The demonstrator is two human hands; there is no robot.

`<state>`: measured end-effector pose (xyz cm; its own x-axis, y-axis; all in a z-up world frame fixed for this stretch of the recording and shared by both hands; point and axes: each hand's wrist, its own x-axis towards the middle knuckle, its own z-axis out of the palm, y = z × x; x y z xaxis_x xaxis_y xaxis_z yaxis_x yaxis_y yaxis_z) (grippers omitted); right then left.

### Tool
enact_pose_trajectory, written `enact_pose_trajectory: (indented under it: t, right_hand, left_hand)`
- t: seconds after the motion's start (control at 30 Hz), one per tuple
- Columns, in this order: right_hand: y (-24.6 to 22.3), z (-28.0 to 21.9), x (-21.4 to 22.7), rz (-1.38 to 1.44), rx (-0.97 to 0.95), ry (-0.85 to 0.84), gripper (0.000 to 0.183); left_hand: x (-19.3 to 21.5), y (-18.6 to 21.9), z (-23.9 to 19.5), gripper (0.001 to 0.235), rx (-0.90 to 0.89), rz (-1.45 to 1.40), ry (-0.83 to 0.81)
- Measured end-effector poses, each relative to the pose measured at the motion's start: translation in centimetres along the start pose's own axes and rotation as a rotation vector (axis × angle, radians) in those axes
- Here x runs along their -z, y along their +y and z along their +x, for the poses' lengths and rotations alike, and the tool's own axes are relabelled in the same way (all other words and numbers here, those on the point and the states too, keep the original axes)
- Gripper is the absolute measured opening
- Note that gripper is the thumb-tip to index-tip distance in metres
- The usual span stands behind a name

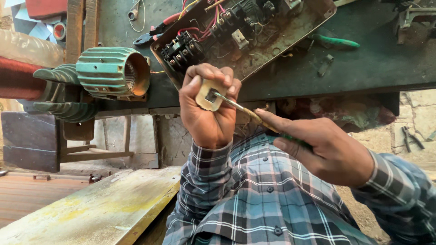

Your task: The person removes a white plastic component from an electrical panel and uses a screwdriver to repeatedly scrape and chip away material from its interior. The person holds the component in one hand and manipulates the screwdriver with the other, focusing on hollowing out the inside of the plastic piece.

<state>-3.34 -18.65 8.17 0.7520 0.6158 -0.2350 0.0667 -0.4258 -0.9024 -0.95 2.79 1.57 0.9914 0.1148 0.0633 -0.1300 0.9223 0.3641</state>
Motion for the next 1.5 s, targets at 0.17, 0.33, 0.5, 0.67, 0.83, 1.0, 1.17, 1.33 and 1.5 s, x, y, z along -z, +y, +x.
enact_pose_trajectory:
  t: [0.17, 0.33, 0.5, 0.67, 0.83, 1.0, 1.17, 1.33, 1.5]
  right_hand:
    - [-0.2, -0.1, -0.2, -0.245, 0.132, 0.041, 0.064]
    - [-0.6, -1.1, -0.7, -0.466, -0.095, -0.061, 0.068]
    - [0.2, -2.4, -0.7, -0.441, -0.083, 0.023, 0.07]
    - [0.5, -2.4, 1.0, -0.388, -0.094, 0.0, 0.066]
    - [-0.4, -2.6, 2.3, -0.381, -0.24, -0.104, 0.064]
    - [-1.6, -2.0, 2.2, -0.392, -0.279, -0.149, 0.068]
    - [-2.6, -1.2, 2.1, -0.345, -0.405, -0.216, 0.066]
    - [-3.2, -1.0, 1.9, -0.231, -0.45, -0.258, 0.062]
    - [-1.3, -1.9, -1.2, -0.27, -0.44, -0.242, 0.068]
  left_hand:
    - [-0.2, -0.6, -1.0, 0.016, 0.007, 0.103, 0.047]
    - [-0.4, -0.5, -0.8, 0.015, 0.028, -0.09, 0.106]
    - [-1.0, -0.9, -0.8, 0.023, 0.121, -0.162, 0.056]
    - [-0.2, 0.0, -0.4, 0.033, 0.233, 0.032, 0.188]
    - [1.6, -0.3, -0.8, 0.041, 0.269, 0.045, 0.06]
    - [2.7, -1.3, -1.2, 0.036, 0.192, -0.008, 0.004]
    - [2.6, -1.9, -1.1, 0.028, 0.033, 0.127, 0.165]
    - [2.0, -2.4, -1.5, 0.023, -0.265, 0.498, 0.088]
    - [1.5, -2.4, -2.0, 0.025, -0.464, 0.708, 0.059]
